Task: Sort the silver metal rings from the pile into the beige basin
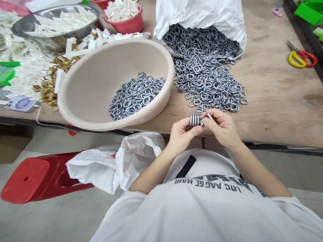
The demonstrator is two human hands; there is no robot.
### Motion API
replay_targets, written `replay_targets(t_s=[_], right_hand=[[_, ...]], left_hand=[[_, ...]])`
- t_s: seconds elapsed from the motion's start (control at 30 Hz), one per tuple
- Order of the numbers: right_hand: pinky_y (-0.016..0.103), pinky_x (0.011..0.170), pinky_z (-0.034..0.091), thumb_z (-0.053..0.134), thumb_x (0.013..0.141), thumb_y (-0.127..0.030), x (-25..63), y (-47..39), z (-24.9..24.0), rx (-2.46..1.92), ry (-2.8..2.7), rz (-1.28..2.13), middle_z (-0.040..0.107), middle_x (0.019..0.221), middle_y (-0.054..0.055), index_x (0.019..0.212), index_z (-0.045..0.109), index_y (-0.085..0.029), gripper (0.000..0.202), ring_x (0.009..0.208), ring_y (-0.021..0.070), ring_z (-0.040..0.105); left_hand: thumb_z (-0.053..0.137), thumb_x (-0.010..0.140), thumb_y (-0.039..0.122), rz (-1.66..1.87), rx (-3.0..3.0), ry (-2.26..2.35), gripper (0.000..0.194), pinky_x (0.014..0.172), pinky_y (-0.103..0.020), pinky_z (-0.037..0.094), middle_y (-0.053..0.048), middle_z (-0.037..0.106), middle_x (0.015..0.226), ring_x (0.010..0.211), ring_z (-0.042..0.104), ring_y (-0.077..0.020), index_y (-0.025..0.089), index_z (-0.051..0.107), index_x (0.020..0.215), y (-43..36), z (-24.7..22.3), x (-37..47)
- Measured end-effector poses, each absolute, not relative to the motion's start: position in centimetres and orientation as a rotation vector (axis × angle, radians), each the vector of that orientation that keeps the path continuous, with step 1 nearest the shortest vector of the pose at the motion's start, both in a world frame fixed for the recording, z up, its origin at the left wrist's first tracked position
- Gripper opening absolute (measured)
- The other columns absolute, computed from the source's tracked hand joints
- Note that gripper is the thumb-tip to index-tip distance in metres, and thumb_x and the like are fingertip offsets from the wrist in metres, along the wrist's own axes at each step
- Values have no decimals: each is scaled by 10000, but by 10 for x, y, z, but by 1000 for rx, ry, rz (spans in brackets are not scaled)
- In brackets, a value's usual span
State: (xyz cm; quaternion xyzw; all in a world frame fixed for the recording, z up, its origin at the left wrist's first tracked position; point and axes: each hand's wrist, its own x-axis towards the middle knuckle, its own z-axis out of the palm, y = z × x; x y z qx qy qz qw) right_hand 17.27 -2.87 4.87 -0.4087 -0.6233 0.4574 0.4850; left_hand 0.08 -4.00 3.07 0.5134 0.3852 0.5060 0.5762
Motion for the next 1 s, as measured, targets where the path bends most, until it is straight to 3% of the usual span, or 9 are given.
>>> replay_targets(t_s=[0.17, 0.27, 0.4, 0.6, 0.83, 1.0], right_hand=[[264, 659, 454, 568, 968, -360, 174, -32, 49, -950, -1459, 1195, 602, 817, -6, 933, 663, -208, 182, 692, 117, 546], [269, 659, 462, 598, 952, -380, 176, -33, 51, -976, -1469, 1189, 605, 815, 0, 933, 666, -206, 188, 699, 126, 552], [290, 727, 470, 673, 900, -335, 179, -31, 54, -1033, -1492, 1162, 610, 839, 7, 909, 652, -202, 135, 778, 150, 571], [258, 646, 408, 635, 925, -310, 177, -29, 53, -1039, -1508, 1231, 536, 750, -27, 852, 616, -201, 133, 681, 116, 482], [272, 682, 433, 650, 925, -422, 176, -30, 52, -1016, -1505, 1208, 575, 775, -12, 872, 626, -202, 227, 720, 133, 521], [291, 698, 440, 607, 946, -471, 182, -37, 52, -1038, -1660, 1024, 639, 836, 19, 936, 651, -208, 266, 773, 161, 571]], left_hand=[[774, 809, 283, 1110, 1152, 754, 228, 629, -222, 549, -14, 713, 828, 641, 643, -100, 177, 736, 1007, -41, 29, 3], [744, 838, 273, 1092, 1150, 714, 229, 647, -233, 561, -17, 713, 871, 679, 657, -110, 190, 718, 1050, -42, 29, 3], [777, 804, 254, 1084, 1214, 747, 187, 735, -246, 543, -16, 684, 843, 747, 634, -118, 161, 710, 952, -43, 28, 3], [802, 775, 287, 1066, 1260, 781, 205, 814, -294, 510, -26, 671, 832, 801, 612, -150, 149, 701, 889, -45, 25, 3], [823, 751, 290, 1052, 1255, 783, 194, 734, -258, 504, -21, 669, 770, 729, 593, -128, 143, 705, 798, -43, 31, -4], [846, 721, 347, 1086, 1150, 826, 279, 621, -241, 530, -24, 678, 745, 636, 600, -115, 140, 736, 872, -40, 35, -9]])
